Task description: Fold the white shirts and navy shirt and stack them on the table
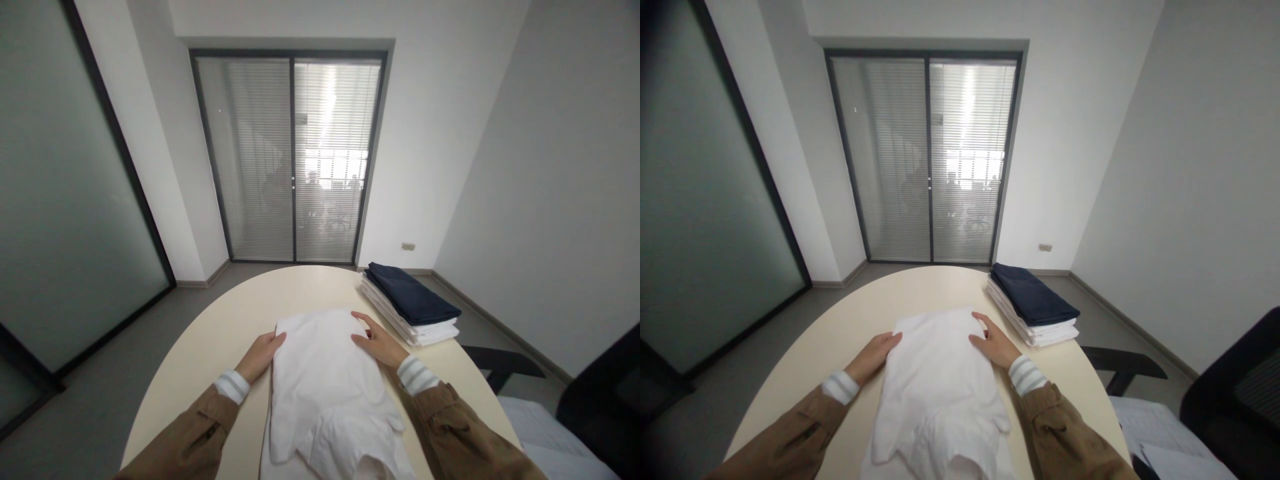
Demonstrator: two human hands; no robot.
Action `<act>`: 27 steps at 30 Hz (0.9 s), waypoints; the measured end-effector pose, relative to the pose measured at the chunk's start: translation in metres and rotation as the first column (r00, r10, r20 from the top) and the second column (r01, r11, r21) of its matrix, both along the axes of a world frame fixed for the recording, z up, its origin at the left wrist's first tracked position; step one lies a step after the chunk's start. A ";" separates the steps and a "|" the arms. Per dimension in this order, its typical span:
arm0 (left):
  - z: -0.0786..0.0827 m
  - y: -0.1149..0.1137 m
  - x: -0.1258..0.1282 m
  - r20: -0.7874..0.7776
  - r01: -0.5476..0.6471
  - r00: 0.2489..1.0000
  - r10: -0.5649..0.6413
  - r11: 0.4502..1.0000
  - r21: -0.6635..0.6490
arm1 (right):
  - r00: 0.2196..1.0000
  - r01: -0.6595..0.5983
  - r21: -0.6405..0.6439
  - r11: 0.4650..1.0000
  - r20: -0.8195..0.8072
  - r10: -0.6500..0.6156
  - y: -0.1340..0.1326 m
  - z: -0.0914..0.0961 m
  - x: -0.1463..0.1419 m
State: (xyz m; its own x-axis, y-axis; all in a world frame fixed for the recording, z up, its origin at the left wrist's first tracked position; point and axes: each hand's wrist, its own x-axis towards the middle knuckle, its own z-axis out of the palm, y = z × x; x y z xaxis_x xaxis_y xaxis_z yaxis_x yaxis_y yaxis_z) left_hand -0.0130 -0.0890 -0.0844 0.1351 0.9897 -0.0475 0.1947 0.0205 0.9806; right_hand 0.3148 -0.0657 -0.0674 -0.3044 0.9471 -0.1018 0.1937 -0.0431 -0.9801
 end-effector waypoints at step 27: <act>-0.016 0.055 0.008 0.201 -0.207 0.957 0.207 0.978 -0.025 | 0.944 0.242 -0.098 0.965 -0.205 -0.258 0.018 -0.004 -0.013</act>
